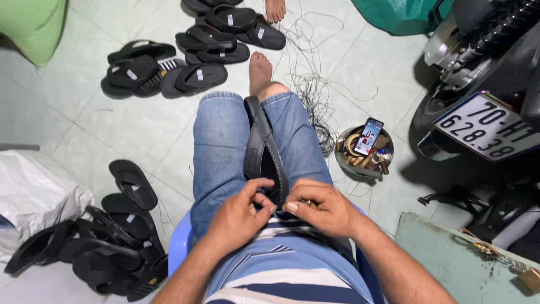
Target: The person sits on a blue plastic chair and sews a black sandal held on their lap using a needle and thread. They repeatedly push the needle through the sandal's strap and pull the thread to stitch it. Several other sandals are scattered on the floor nearby.
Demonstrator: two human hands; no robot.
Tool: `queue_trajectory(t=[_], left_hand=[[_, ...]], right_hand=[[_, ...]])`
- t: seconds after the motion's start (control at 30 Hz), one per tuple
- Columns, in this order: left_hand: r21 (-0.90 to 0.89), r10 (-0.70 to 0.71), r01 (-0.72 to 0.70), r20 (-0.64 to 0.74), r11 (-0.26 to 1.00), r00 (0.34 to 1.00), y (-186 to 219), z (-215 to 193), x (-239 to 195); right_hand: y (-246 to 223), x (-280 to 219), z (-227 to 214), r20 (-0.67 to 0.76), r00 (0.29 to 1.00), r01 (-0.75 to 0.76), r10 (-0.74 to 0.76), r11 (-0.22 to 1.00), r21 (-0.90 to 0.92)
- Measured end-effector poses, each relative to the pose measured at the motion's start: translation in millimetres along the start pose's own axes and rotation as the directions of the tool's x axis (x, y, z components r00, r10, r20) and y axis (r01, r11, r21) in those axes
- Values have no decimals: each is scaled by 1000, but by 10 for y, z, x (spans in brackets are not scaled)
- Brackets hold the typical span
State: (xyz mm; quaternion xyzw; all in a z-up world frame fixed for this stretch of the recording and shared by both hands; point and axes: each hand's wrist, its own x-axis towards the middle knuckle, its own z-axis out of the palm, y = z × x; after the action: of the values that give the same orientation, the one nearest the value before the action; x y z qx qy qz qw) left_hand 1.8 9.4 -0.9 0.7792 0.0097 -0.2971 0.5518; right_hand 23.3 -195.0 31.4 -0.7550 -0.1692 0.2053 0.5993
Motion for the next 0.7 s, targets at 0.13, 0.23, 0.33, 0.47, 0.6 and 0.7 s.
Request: queue_trajectory(t=[0.13,0.23,0.33,0.47,0.6,0.7], left_hand=[[-511,-180,204,96,835,979,-268,103,75],[-631,-196,179,44,755,980,-76,58,79],[-510,-160,113,-49,853,986,129,-41,20],[179,-120,123,-30,976,992,231,-155,-38],[248,16,-33,70,968,997,103,-145,-19],[262,95,-117,99,958,991,191,-168,-23]], right_hand=[[-34,62,81,-22,1000,-2,-1,991,-137],[153,93,99,-23,999,18,-29,921,-388],[383,90,-172,-209,908,-337,362,930,148],[448,136,-679,-670,517,-22,533,791,612],[509,-81,-537,-627,779,-325,-26,838,-439],[183,-17,-88,-224,961,27,-165,857,-515]])
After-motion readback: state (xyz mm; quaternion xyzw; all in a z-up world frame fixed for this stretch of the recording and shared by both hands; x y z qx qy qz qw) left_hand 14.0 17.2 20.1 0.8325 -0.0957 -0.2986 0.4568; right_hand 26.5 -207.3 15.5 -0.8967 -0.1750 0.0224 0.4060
